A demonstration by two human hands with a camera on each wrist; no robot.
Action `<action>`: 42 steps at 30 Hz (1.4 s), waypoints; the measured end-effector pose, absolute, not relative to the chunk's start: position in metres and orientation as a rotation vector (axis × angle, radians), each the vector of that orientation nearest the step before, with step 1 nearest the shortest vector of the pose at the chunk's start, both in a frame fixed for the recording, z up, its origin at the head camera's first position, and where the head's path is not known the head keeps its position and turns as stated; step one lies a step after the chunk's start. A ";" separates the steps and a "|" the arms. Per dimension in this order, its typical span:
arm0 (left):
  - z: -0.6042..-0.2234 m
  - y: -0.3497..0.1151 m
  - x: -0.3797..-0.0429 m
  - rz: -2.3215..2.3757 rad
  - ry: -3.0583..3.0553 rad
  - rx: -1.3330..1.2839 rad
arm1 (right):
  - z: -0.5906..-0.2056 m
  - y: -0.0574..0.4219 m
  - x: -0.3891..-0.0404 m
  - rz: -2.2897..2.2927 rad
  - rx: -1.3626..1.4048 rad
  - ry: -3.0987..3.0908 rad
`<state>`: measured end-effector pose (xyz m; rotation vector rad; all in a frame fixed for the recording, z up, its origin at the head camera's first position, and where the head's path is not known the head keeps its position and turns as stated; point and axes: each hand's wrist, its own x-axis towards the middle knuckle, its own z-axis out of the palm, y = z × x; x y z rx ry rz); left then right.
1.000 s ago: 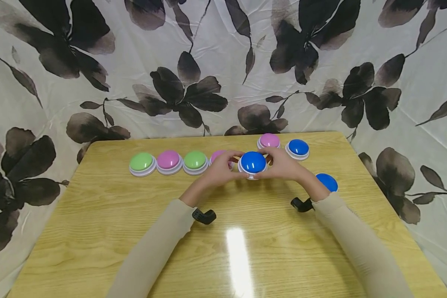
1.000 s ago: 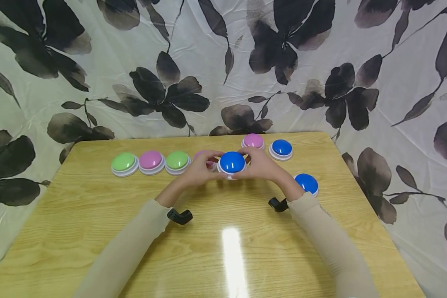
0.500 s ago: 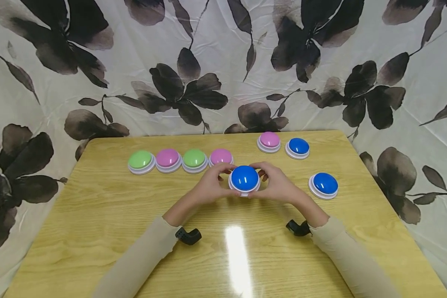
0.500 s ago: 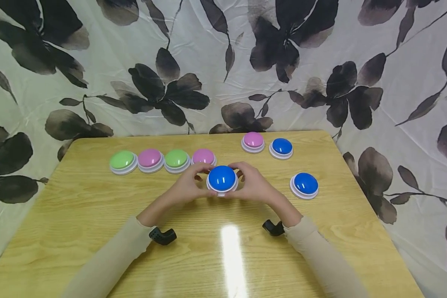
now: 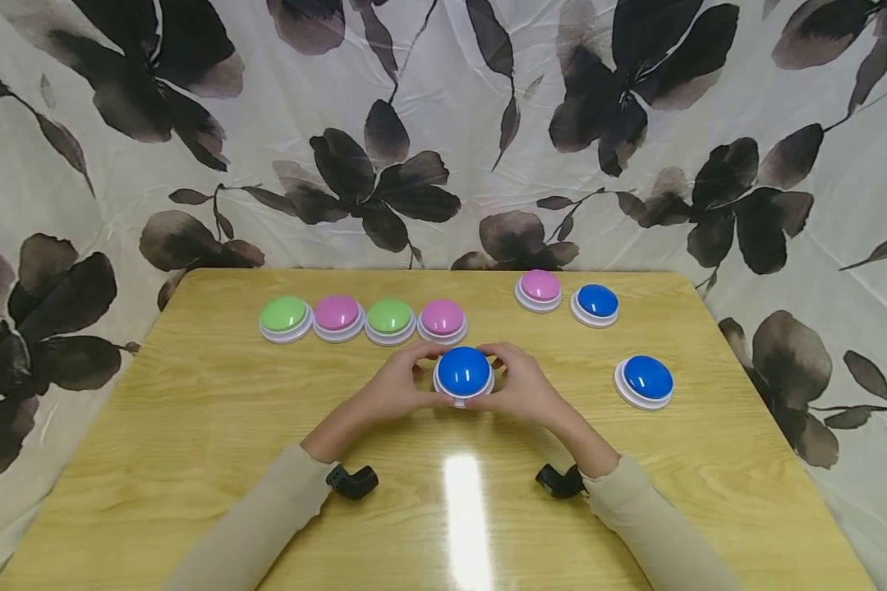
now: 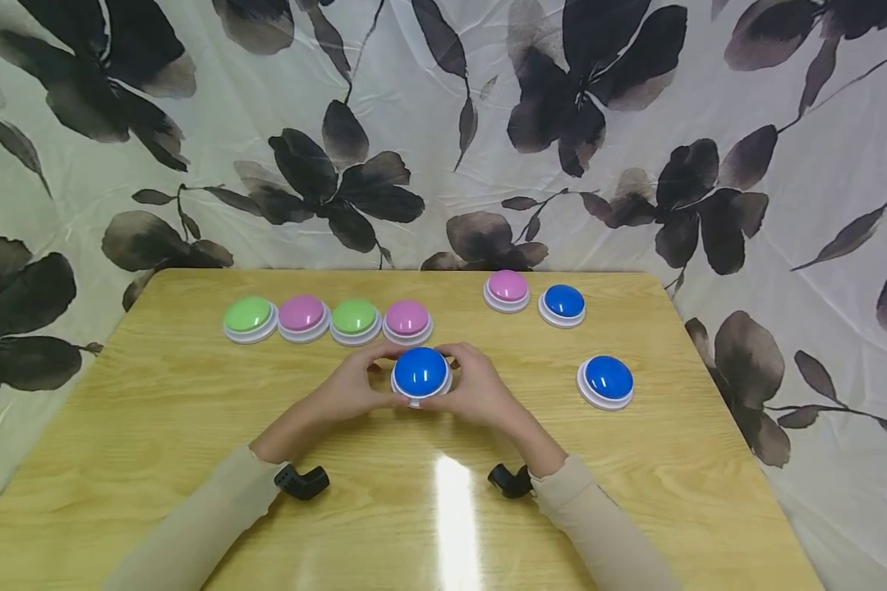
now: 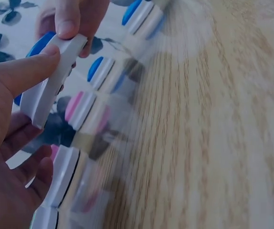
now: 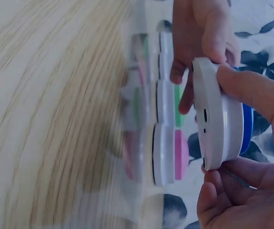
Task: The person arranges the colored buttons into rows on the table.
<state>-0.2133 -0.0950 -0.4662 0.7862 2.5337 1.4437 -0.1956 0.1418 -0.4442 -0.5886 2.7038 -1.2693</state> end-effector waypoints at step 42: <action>-0.484 -0.113 -0.238 1.352 2.532 0.742 | -0.463 0.114 -0.227 -1.358 -0.472 2.552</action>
